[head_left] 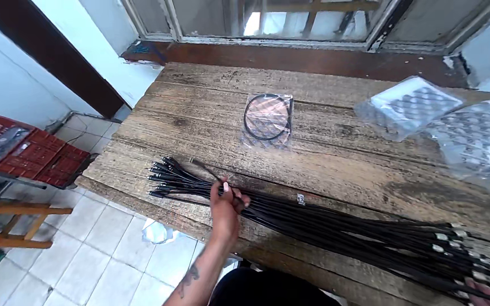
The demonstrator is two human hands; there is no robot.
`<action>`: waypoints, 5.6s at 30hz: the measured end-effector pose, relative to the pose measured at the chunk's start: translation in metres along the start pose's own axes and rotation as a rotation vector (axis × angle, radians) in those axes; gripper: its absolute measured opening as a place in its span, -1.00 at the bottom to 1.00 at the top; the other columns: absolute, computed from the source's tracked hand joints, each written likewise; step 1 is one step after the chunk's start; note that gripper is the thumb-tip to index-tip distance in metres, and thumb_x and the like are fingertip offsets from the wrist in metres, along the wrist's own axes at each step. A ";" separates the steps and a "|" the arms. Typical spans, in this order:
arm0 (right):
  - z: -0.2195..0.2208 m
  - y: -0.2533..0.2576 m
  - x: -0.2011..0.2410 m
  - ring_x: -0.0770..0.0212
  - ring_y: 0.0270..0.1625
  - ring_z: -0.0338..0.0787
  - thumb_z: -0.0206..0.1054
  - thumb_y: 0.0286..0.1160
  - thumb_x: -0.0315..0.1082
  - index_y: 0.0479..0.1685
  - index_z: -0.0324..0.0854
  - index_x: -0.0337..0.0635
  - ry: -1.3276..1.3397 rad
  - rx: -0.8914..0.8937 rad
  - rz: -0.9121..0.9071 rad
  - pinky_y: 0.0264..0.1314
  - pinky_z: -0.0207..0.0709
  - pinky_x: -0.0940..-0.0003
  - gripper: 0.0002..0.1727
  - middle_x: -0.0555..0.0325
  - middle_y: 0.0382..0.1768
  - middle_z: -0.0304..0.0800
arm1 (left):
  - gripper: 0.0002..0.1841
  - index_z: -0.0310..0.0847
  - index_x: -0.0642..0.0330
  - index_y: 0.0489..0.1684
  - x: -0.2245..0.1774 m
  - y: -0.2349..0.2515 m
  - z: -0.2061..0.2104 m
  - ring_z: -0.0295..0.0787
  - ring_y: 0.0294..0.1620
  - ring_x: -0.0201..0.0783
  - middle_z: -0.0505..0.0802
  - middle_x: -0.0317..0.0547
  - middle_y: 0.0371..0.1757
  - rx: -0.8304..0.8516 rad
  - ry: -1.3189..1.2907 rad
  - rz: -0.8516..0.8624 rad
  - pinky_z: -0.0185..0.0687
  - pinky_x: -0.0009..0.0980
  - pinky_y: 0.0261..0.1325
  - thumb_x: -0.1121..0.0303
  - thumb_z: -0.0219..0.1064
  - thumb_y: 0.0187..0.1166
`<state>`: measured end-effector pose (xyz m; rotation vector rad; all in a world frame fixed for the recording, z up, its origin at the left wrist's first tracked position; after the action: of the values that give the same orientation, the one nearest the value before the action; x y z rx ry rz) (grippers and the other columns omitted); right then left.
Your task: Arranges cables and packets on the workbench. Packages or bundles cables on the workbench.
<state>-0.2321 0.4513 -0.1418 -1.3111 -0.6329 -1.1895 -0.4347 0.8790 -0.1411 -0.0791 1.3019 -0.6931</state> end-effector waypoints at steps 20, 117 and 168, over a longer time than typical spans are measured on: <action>0.144 -0.111 -0.028 0.15 -0.48 0.72 0.08 0.65 0.33 0.35 0.71 -0.09 -1.279 0.734 -1.201 -0.42 0.60 0.14 -0.28 0.20 -0.47 0.76 | -0.63 0.63 0.21 0.28 0.047 -0.049 0.002 0.61 -0.54 -0.50 0.76 -0.37 -0.39 0.750 0.505 0.148 0.61 -0.52 -0.47 0.16 0.30 0.66; -0.004 -0.091 -0.013 -0.49 0.43 0.57 0.56 -0.29 0.58 0.57 0.59 0.12 -1.404 0.223 -0.475 0.28 0.40 -0.45 0.19 -0.45 0.69 0.27 | -0.24 0.10 -0.10 0.89 0.158 0.096 0.246 -0.22 0.92 0.27 0.09 0.05 0.92 0.713 1.613 0.780 -0.41 0.42 0.80 -0.26 0.00 0.74; 0.077 -0.004 -0.031 -0.36 0.57 0.46 0.49 -0.04 0.54 0.54 0.64 0.21 -1.219 0.129 -0.193 0.49 0.36 -0.31 0.01 -0.30 0.69 0.32 | -0.31 0.57 0.26 0.43 0.163 0.010 0.269 0.72 0.31 0.16 0.83 0.16 0.18 0.762 1.350 0.371 0.54 0.19 0.42 -0.19 0.34 0.59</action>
<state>-0.2262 0.5336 -0.1509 -1.8196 -1.6879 -0.3452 -0.1727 0.7174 -0.2057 1.4301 2.1011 -0.8905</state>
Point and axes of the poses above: each hand's wrist, its own y-axis towards the middle knuckle, its own z-axis out of the palm, x = y × z, the point moved 5 cm from there along y, towards the middle knuckle
